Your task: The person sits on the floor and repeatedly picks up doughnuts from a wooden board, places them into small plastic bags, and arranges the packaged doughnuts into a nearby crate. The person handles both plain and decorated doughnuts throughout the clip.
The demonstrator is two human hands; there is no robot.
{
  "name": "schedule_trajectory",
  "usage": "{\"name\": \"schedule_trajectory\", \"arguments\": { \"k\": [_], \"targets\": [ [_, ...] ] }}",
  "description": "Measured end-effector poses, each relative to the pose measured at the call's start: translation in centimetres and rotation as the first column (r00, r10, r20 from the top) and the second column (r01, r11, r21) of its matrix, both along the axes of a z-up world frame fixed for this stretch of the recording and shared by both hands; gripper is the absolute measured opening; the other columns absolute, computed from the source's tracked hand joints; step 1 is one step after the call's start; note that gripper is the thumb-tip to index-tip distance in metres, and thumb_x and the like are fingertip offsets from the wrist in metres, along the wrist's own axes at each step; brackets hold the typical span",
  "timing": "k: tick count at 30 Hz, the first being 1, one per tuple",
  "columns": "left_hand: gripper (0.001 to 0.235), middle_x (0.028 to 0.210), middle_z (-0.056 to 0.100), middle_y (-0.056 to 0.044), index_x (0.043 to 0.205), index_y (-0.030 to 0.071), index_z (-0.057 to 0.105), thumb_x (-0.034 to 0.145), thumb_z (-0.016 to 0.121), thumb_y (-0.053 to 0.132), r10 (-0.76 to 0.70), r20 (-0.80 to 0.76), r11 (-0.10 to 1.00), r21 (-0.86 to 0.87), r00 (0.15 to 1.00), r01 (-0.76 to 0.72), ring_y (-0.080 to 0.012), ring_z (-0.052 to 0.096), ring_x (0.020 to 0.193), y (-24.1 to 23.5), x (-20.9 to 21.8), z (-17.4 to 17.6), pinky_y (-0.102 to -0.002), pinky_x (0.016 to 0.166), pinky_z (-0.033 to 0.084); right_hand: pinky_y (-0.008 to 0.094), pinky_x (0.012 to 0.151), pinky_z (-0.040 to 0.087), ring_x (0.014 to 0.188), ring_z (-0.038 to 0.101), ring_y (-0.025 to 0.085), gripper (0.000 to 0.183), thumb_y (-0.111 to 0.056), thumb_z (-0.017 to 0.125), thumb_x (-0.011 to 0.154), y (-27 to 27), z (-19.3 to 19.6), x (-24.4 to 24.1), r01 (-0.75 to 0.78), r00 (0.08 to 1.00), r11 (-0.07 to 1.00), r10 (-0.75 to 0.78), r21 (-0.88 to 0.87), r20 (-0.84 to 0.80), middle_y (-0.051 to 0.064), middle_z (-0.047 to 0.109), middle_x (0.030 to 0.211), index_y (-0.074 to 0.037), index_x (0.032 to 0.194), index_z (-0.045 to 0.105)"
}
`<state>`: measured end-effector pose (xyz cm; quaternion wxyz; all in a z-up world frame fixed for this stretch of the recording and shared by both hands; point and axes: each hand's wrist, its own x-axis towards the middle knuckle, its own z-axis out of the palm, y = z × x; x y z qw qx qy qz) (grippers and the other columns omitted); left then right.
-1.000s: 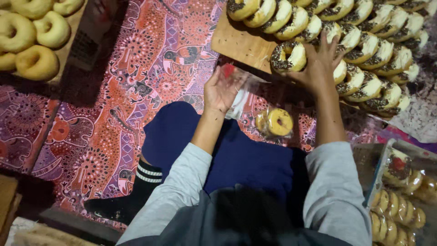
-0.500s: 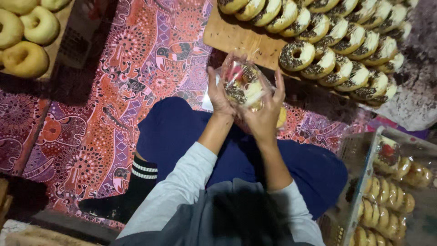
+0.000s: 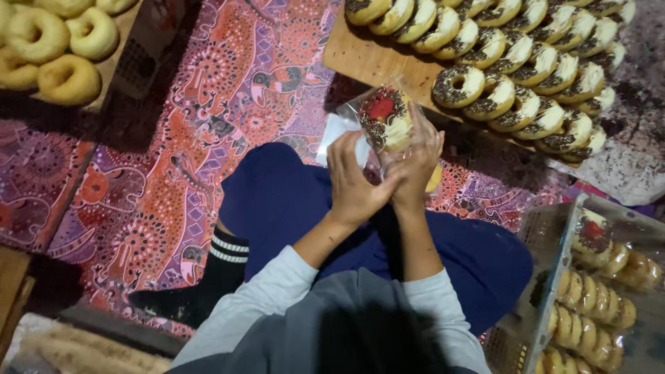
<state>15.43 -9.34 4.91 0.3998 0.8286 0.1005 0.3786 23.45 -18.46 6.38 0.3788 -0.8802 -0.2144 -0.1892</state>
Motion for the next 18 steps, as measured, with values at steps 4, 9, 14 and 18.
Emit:
{"name": "schedule_trajectory", "arguments": {
  "k": [4,9,14,18],
  "targets": [
    [0.027,0.115,0.067,-0.011,0.121,0.006,0.069,0.094,0.073,0.006,-0.271,-0.111,0.961,0.033,0.956,0.276,-0.0317,0.062,0.114,0.7,-0.7,1.6,-0.044,0.102,0.047,0.051,0.120,0.034,0.135,0.057,0.033,0.069,-0.013,0.075,0.085,0.2,-1.4,-0.3,-0.064,0.997,0.998,0.064,0.018,-0.030,0.013,0.064,0.143,-0.011,0.151,0.055],
    [0.036,0.117,0.068,-0.013,0.114,0.007,0.070,0.082,0.080,0.019,-0.452,0.045,0.871,0.240,0.891,0.429,-0.0346,0.062,0.118,3.4,-3.1,2.2,-0.053,0.109,0.041,0.041,0.114,0.048,0.131,0.060,0.029,0.063,-0.009,0.068,0.093,-1.2,-4.1,-1.0,-0.184,0.901,0.949,0.267,0.255,-0.343,0.016,0.061,0.141,-0.003,0.153,0.048],
    [0.026,0.122,0.074,-0.010,0.119,0.009,0.075,0.093,0.077,0.009,-0.414,0.065,0.879,0.286,0.908,0.380,-0.0333,0.069,0.122,7.6,-7.0,2.6,-0.051,0.119,0.042,0.051,0.099,0.043,0.127,0.051,0.045,0.079,-0.003,0.082,0.084,-1.0,-3.0,-2.8,-0.659,0.696,0.723,0.690,0.205,-0.197,0.035,0.052,0.142,0.015,0.149,0.043],
    [0.011,0.110,0.078,-0.011,0.112,0.007,0.074,0.102,0.068,0.007,-0.157,0.036,0.977,-0.140,0.987,0.161,-0.0249,0.076,0.108,8.2,-12.5,0.8,-0.037,0.105,0.057,0.034,0.068,0.056,0.076,0.072,0.021,0.048,-0.024,0.077,0.089,0.4,0.1,-6.9,-0.520,0.471,0.824,0.495,0.223,-0.730,0.013,0.073,0.090,-0.006,0.132,0.063]
  ]
}}
